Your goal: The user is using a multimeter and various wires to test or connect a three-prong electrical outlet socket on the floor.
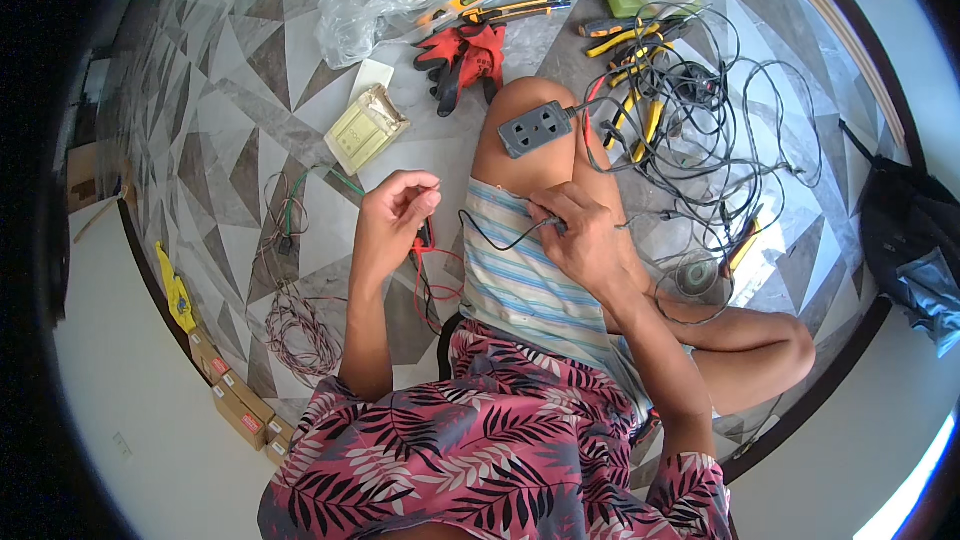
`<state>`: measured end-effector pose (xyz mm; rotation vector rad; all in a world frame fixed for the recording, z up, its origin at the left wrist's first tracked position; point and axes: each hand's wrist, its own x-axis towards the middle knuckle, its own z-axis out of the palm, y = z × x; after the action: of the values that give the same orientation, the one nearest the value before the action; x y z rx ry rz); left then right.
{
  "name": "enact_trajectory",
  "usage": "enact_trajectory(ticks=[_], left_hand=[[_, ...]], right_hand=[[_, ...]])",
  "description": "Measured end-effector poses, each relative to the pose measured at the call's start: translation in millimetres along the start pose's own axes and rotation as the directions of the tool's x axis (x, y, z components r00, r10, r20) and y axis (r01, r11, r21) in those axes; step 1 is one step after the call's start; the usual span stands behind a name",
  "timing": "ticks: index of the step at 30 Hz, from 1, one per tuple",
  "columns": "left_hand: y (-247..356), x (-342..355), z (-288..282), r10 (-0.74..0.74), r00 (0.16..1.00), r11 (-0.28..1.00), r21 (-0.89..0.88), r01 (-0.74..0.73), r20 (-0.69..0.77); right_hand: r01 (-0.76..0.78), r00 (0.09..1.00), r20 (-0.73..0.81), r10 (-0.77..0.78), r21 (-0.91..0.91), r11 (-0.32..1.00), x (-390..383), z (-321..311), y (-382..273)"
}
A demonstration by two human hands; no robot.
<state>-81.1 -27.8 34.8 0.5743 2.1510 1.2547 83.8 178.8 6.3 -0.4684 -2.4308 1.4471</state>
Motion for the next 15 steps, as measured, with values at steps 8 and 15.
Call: enact_trajectory(ticks=[8, 15], left_hand=[[14.6, -8.1, 47.4, 0.068, 0.997, 0.988, -0.138, -0.071, -0.023], [18.3, -1.7, 55.1, 0.099, 0.993, 0.986, -0.131, -0.107, -0.066]], right_hand=[[0.091, 0.994, -0.050, -0.093, -0.056, 0.994, -1.0, 3.2, -0.3], [0.104, 0.992, -0.063, -0.108, -0.062, 0.993, -1.8, 2.0, -1.1]])
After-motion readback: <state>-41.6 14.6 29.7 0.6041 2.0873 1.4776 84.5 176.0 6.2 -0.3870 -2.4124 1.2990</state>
